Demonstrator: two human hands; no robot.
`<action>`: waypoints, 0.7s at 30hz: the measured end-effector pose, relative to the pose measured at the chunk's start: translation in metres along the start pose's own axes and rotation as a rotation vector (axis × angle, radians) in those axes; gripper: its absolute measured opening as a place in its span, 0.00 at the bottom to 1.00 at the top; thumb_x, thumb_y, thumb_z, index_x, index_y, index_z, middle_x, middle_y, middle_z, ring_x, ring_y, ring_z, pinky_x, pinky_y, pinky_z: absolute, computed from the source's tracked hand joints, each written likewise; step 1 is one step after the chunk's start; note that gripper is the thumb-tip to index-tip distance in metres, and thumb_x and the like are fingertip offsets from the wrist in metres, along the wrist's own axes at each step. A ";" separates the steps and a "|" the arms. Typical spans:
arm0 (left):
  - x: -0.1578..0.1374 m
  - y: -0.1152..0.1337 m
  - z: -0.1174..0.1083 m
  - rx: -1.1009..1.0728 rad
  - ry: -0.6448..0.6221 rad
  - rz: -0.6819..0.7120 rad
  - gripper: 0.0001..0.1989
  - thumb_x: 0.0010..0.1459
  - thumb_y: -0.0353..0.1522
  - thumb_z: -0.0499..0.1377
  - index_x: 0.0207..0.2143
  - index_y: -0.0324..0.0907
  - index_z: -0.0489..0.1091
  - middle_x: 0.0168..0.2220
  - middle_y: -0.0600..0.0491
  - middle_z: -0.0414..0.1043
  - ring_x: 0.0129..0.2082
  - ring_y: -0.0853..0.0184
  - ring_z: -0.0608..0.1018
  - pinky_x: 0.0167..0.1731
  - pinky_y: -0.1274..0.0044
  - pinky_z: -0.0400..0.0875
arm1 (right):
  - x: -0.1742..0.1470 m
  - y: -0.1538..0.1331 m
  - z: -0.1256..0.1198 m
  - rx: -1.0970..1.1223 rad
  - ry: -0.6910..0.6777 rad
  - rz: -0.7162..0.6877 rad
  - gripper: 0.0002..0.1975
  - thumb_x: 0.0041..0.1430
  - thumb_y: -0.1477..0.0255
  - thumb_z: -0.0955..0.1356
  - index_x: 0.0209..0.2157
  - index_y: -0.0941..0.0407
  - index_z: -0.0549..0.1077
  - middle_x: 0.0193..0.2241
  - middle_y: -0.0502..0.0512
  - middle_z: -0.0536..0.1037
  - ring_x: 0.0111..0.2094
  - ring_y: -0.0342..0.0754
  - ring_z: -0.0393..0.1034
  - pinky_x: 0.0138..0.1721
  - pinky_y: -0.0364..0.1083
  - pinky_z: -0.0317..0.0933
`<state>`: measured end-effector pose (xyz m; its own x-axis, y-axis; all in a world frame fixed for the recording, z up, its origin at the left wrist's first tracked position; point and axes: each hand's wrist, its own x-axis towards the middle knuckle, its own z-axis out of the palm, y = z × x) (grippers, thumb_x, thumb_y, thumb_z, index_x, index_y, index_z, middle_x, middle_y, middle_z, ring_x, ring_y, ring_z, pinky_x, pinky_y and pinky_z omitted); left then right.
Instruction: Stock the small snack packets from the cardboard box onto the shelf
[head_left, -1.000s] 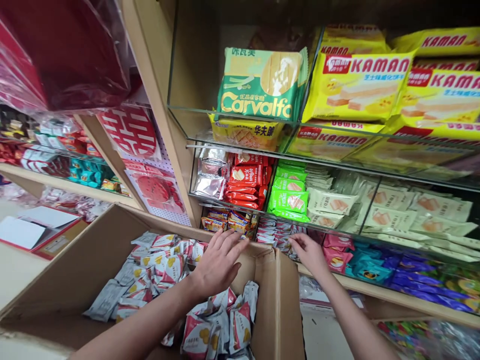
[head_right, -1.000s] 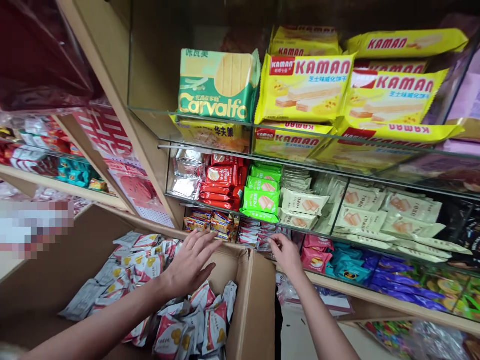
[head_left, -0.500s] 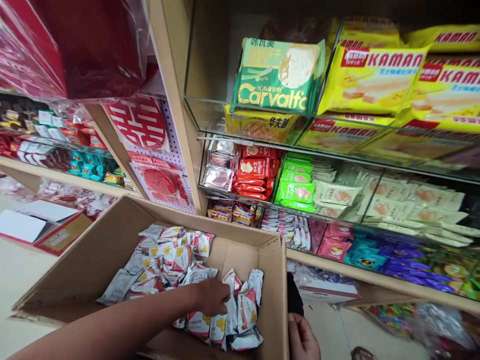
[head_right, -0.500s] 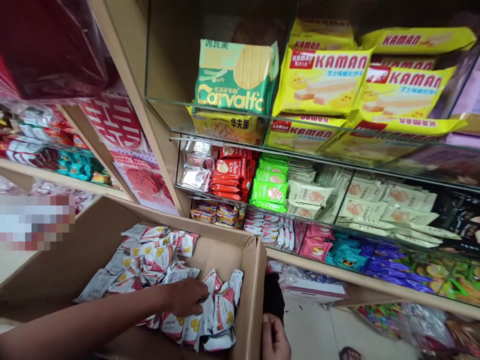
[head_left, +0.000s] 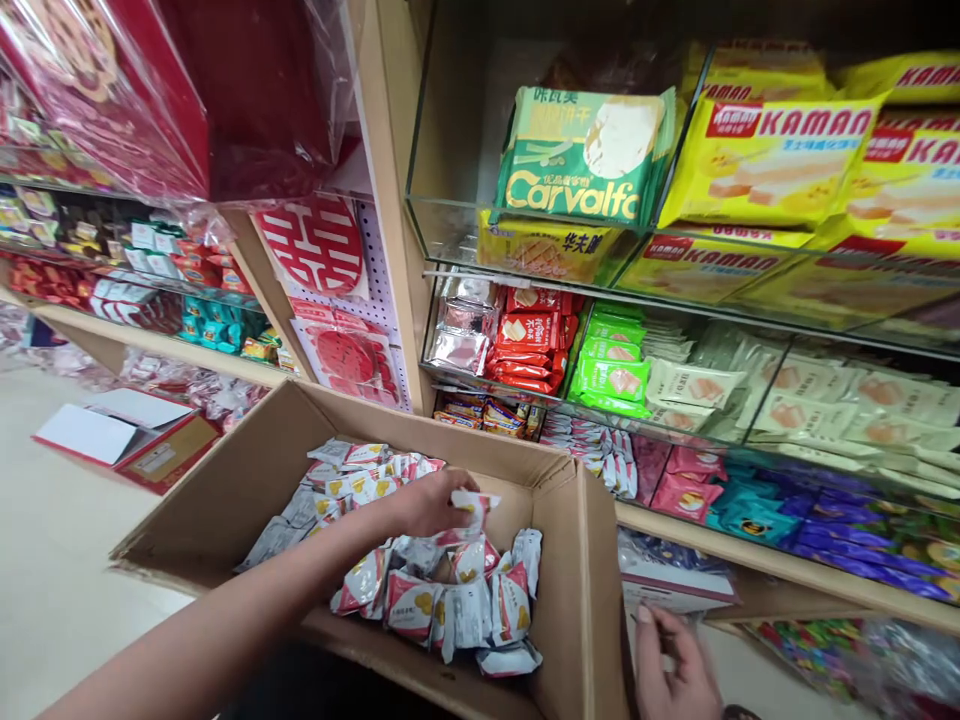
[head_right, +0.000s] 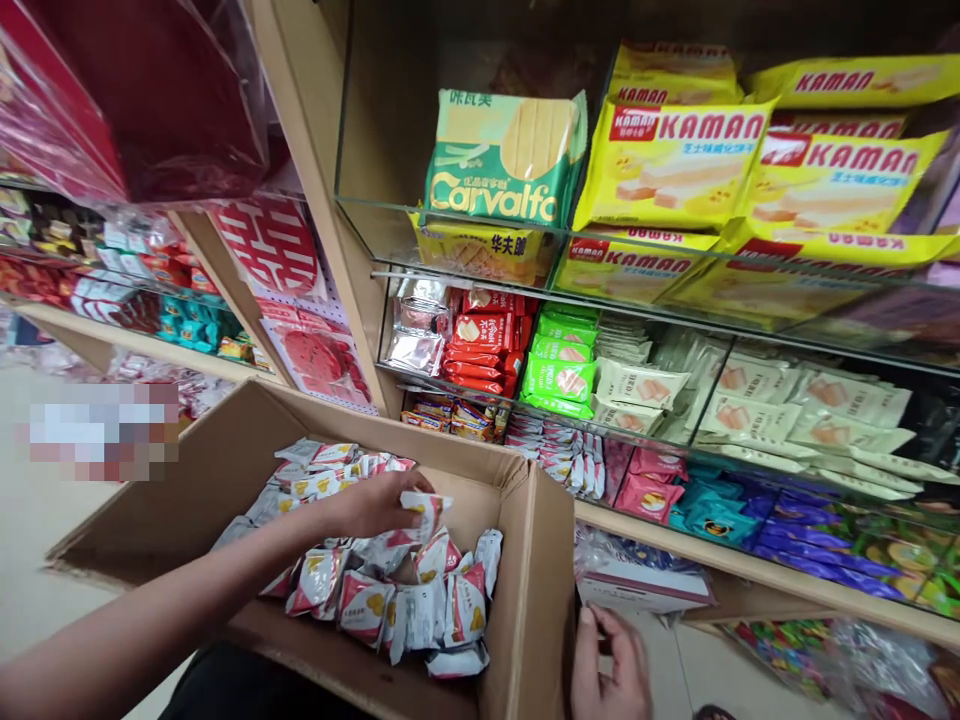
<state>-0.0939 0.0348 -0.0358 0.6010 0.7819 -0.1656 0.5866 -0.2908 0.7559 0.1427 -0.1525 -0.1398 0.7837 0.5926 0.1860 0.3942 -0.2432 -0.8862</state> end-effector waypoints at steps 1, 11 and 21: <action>-0.004 0.011 -0.001 -0.177 -0.050 -0.037 0.15 0.42 0.32 0.60 0.35 0.41 0.68 0.27 0.56 0.71 0.24 0.69 0.71 0.25 0.78 0.65 | 0.000 -0.020 -0.004 -0.008 0.092 -0.140 0.20 0.48 0.55 0.65 0.31 0.59 0.71 0.32 0.61 0.72 0.36 0.52 0.65 0.39 0.48 0.59; -0.027 0.085 0.034 -0.993 -0.036 -0.041 0.20 0.41 0.40 0.65 0.31 0.37 0.64 0.26 0.56 0.67 0.24 0.76 0.68 0.27 0.81 0.62 | 0.008 -0.135 0.030 0.221 -0.444 -0.062 0.19 0.56 0.56 0.59 0.30 0.57 0.69 0.23 0.51 0.71 0.24 0.44 0.64 0.25 0.40 0.58; -0.022 0.074 0.052 -0.597 0.553 0.124 0.15 0.57 0.42 0.49 0.24 0.41 0.55 0.21 0.59 0.52 0.22 0.74 0.57 0.23 0.82 0.55 | -0.010 -0.139 0.048 0.422 -0.331 0.098 0.21 0.53 0.52 0.60 0.26 0.57 0.64 0.21 0.50 0.68 0.22 0.43 0.63 0.22 0.40 0.60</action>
<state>-0.0358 -0.0324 -0.0091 0.1967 0.9675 0.1592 0.0523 -0.1725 0.9836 0.0567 -0.0878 -0.0386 0.5874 0.8092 0.0110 0.0467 -0.0204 -0.9987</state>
